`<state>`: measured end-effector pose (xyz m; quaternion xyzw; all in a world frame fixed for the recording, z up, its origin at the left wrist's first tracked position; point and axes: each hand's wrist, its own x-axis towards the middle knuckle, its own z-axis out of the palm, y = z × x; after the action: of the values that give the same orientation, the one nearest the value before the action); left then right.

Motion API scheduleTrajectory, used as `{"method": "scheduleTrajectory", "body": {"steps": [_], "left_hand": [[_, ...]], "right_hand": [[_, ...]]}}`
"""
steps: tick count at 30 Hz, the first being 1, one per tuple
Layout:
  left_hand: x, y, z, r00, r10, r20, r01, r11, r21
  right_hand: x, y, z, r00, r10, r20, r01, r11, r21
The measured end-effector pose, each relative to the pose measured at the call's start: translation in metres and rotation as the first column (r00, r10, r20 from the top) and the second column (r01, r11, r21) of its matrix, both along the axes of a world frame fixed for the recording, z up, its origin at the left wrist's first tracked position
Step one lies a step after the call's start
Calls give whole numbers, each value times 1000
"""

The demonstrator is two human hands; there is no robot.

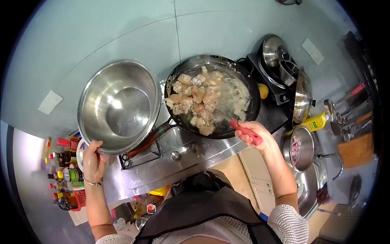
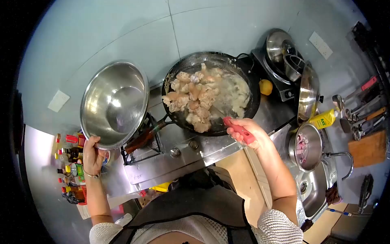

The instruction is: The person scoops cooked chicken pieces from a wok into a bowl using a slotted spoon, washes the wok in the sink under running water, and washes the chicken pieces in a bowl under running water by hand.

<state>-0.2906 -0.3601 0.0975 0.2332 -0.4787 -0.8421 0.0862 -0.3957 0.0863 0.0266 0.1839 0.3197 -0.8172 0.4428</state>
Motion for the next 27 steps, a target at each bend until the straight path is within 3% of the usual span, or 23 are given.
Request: {"method": "scheduleTrajectory", "body": {"steps": [3, 4, 12, 17, 19, 22, 27], "left_hand": [[-11, 3, 7, 1000, -9, 7, 9, 1000, -17], [-15, -14, -1, 992, -129, -10, 129, 992, -14], [-55, 12, 16, 988, -155, -13, 151, 976, -158], [-84, 27, 21, 977, -209, 37, 211, 946, -244], [-96, 39, 24, 963, -270, 21, 261, 904, -339], [-111, 70, 30, 954, -297, 36, 289, 881, -374], [-147, 115, 21, 916, -400, 24, 398, 901, -173]], "right_hand": [[5, 3, 3, 998, -59, 9, 59, 997, -52], [6, 4, 6, 998, -63, 5, 63, 997, -54], [10, 9, 38, 989, -62, -137, 88, 977, 195], [17, 9, 80, 988, -97, -119, 115, 981, 158], [23, 5, 109, 942, -43, -334, 153, 939, 310], [30, -4, 151, 890, 5, -456, 209, 884, 419], [37, -35, 190, 819, 139, -557, 234, 805, 545]]}}
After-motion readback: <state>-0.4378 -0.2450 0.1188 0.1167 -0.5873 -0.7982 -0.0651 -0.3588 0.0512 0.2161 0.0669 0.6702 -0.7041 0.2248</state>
